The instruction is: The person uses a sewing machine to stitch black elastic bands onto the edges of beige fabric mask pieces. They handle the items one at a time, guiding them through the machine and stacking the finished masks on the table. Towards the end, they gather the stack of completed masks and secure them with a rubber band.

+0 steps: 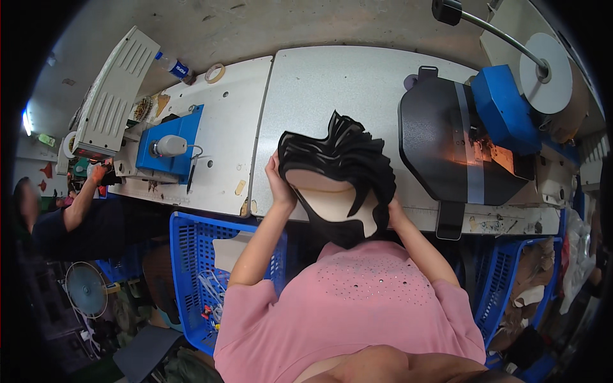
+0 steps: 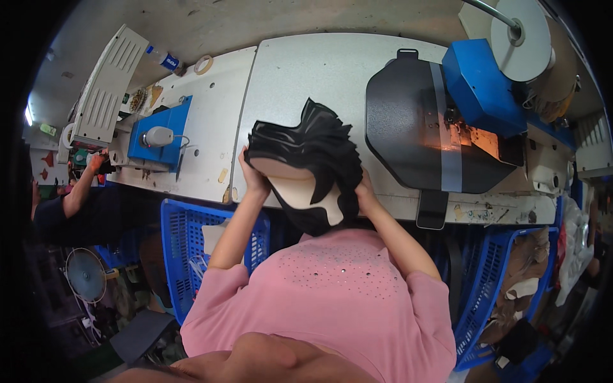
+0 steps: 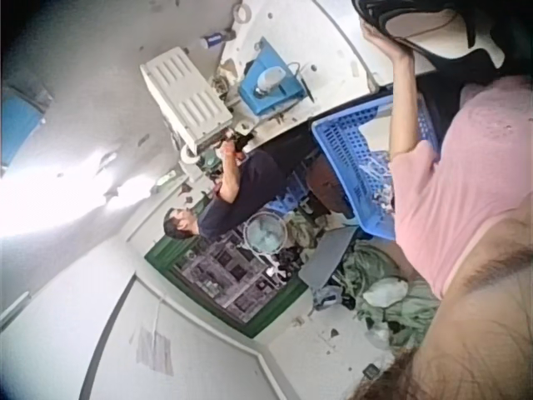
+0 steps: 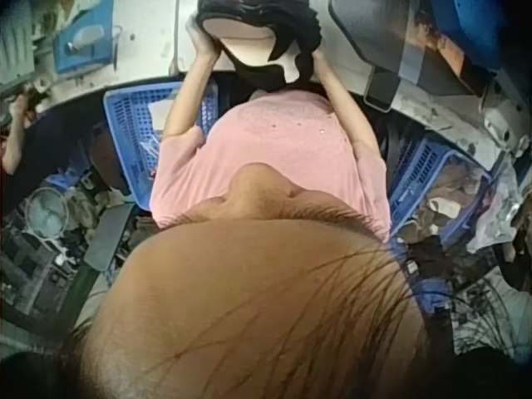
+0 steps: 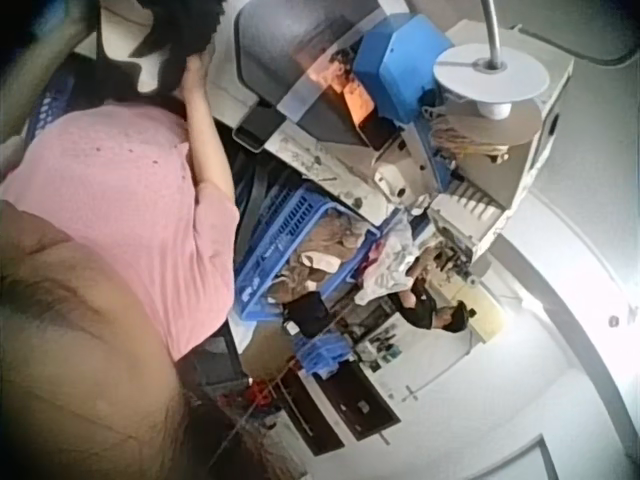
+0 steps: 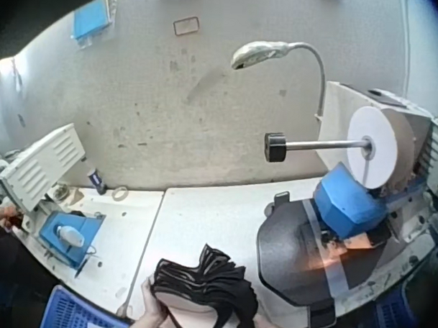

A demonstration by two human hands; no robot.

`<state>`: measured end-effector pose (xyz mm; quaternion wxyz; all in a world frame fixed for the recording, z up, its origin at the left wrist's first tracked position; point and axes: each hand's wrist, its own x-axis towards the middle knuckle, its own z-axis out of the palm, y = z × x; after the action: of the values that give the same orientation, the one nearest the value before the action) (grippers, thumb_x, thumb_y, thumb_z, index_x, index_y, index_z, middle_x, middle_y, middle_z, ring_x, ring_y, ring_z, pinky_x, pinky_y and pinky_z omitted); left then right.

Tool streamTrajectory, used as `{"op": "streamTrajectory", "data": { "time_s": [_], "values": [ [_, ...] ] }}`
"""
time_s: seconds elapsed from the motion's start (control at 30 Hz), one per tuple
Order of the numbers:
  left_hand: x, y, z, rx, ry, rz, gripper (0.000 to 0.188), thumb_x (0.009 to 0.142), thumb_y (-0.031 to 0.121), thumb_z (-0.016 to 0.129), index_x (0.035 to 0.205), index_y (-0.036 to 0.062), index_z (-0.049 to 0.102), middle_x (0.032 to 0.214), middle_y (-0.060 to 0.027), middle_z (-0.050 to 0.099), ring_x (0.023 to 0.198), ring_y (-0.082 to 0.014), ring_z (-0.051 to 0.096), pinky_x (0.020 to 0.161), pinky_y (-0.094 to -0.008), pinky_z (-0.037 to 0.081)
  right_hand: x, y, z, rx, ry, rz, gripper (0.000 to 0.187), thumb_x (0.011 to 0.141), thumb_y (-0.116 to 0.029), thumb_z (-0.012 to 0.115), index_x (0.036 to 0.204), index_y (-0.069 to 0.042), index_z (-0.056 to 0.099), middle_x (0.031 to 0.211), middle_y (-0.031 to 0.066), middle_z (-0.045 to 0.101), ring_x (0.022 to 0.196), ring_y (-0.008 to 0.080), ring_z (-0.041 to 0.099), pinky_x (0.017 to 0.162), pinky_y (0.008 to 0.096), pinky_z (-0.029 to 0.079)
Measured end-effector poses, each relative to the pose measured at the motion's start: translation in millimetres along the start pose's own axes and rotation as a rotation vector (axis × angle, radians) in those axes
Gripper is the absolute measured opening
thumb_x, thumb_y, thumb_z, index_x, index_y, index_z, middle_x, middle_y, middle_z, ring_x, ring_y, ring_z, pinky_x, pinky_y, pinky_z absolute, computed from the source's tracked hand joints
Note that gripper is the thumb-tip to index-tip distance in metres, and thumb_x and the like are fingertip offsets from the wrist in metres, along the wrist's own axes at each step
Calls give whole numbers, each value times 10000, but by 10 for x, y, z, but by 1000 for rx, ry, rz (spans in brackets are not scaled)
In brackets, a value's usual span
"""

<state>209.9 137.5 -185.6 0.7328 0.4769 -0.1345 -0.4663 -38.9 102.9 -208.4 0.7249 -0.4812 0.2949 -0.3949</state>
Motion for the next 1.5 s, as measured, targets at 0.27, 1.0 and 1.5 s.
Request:
{"op": "streamTrajectory", "data": {
  "time_s": [0.27,1.0,1.5],
  "values": [
    [-73,288,-255,902,-393,675,520,789,124,529,1286,10,424,1404,-174,314,1295,-254,323,1039,-347,270,47,-252,-48,-156,-1,33,480,772,-220,614,1165,27,493,1102,66,573,1020,135,511,895,270,385],
    [117,466,40,1001,-190,851,348,828,55,546,1164,13,467,1235,-170,475,1135,-287,475,941,-408,391,99,-144,-96,-211,-1,-9,543,778,-186,639,1235,26,436,1197,103,530,1115,165,475,962,282,346],
    [-41,200,-93,620,-443,273,1266,594,439,794,1416,82,-100,1307,-153,331,1210,-276,374,1012,-388,293,75,-309,-138,-529,-135,40,512,714,-110,705,1172,2,506,1055,95,617,971,135,558,850,276,431]
  ]
}}
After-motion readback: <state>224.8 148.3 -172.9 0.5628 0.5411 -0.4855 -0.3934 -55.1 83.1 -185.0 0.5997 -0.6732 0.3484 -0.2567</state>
